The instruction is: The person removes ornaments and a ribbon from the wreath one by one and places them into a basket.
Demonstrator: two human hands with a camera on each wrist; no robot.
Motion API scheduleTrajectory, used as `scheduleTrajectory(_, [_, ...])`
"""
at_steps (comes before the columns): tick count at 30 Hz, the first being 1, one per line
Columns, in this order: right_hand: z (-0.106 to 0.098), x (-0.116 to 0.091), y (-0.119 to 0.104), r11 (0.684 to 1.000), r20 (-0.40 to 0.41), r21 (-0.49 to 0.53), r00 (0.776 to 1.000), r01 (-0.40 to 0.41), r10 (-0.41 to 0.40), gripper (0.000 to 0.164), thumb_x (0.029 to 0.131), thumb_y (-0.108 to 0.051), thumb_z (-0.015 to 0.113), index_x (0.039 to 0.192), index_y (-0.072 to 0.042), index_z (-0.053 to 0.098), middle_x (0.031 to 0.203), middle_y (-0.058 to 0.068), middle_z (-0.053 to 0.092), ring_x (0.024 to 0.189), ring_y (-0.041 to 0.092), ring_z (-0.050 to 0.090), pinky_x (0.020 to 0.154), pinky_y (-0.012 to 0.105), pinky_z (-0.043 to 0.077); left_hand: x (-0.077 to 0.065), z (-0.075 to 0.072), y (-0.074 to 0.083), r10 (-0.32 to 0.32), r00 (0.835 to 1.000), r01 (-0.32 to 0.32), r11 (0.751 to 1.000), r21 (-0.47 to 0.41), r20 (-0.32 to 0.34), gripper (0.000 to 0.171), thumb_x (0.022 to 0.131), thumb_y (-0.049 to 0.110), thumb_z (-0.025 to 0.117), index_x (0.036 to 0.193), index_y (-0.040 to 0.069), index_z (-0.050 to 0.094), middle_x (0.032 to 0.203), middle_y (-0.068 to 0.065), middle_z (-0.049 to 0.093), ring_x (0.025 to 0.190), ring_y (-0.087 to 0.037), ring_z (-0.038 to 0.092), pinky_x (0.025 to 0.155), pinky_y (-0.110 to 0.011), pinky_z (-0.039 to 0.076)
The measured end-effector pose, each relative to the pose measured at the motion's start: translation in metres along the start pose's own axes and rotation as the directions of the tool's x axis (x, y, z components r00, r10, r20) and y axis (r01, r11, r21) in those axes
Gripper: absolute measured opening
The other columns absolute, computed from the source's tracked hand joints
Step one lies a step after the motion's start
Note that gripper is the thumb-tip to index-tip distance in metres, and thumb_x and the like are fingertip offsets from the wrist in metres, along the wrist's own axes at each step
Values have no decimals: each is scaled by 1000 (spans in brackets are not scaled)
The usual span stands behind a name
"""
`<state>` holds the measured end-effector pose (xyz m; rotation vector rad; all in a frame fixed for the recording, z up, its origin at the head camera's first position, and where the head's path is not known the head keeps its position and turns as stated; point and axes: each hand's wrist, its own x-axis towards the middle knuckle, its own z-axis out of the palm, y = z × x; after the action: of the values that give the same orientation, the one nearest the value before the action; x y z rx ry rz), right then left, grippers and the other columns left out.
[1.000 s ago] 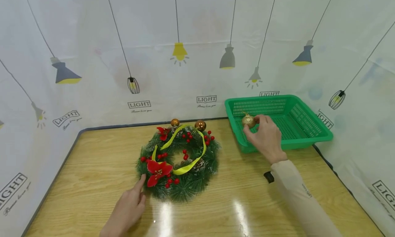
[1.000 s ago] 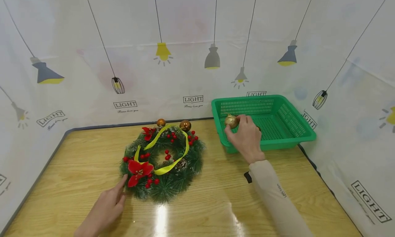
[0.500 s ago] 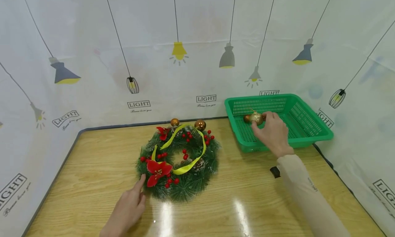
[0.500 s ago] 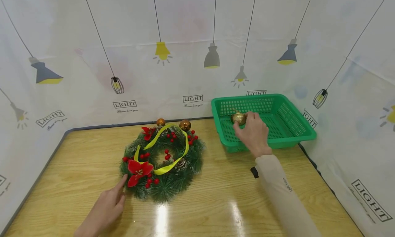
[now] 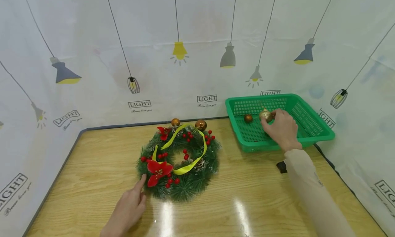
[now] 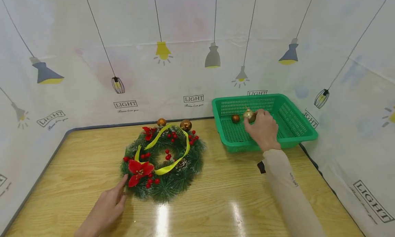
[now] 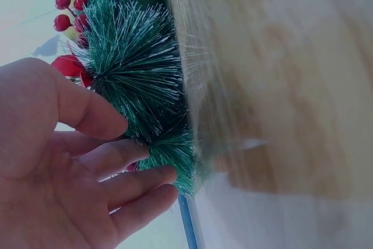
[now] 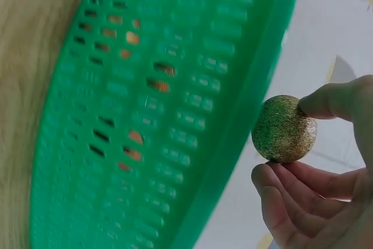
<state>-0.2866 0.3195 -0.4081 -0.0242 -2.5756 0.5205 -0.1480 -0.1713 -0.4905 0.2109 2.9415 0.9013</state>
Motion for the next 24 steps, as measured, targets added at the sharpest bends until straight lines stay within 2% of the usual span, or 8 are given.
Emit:
scheduleTrajectory(9, [-9, 13, 20, 998, 69, -51, 997, -37, 40, 46, 98, -35, 60, 107, 10, 60, 97, 32, 62, 70, 43, 61, 54, 54, 51, 1, -1, 1, -11, 1000, 11, 1000, 4, 10, 70, 94, 3, 56, 158, 2, 29, 62, 4, 47, 52, -7, 41, 57, -23, 43])
scheduleTrajectory(15, [-9, 16, 26, 997, 70, -56, 996, -49, 53, 48, 98, -37, 61, 107, 10, 61, 96, 33, 62, 67, 42, 61, 49, 51, 50, 0, -1, 2, -7, 1000, 7, 1000, 13, 8, 69, 94, 3, 57, 158, 1, 30, 62, 4, 47, 53, -7, 41, 62, -25, 46])
scheduleTrajectory(19, [-9, 20, 29, 997, 69, -50, 996, -58, 62, 50, 99, -40, 59, 105, 10, 61, 94, 32, 63, 66, 42, 61, 48, 51, 49, 0, 0, 1, -15, 1000, 15, 1000, -1, 14, 70, 94, 3, 57, 158, 1, 30, 63, 4, 48, 53, -7, 41, 58, -23, 44])
scheduleTrajectory(24, [-10, 25, 33, 995, 83, -63, 993, -84, 89, 56, 100, -43, 56, 111, 12, 59, 97, 34, 63, 70, 45, 62, 53, 55, 51, 0, 0, 1, -17, 1000, 17, 1000, -10, 15, 70, 94, 2, 57, 158, 1, 30, 63, 4, 48, 53, -7, 42, 54, -22, 43])
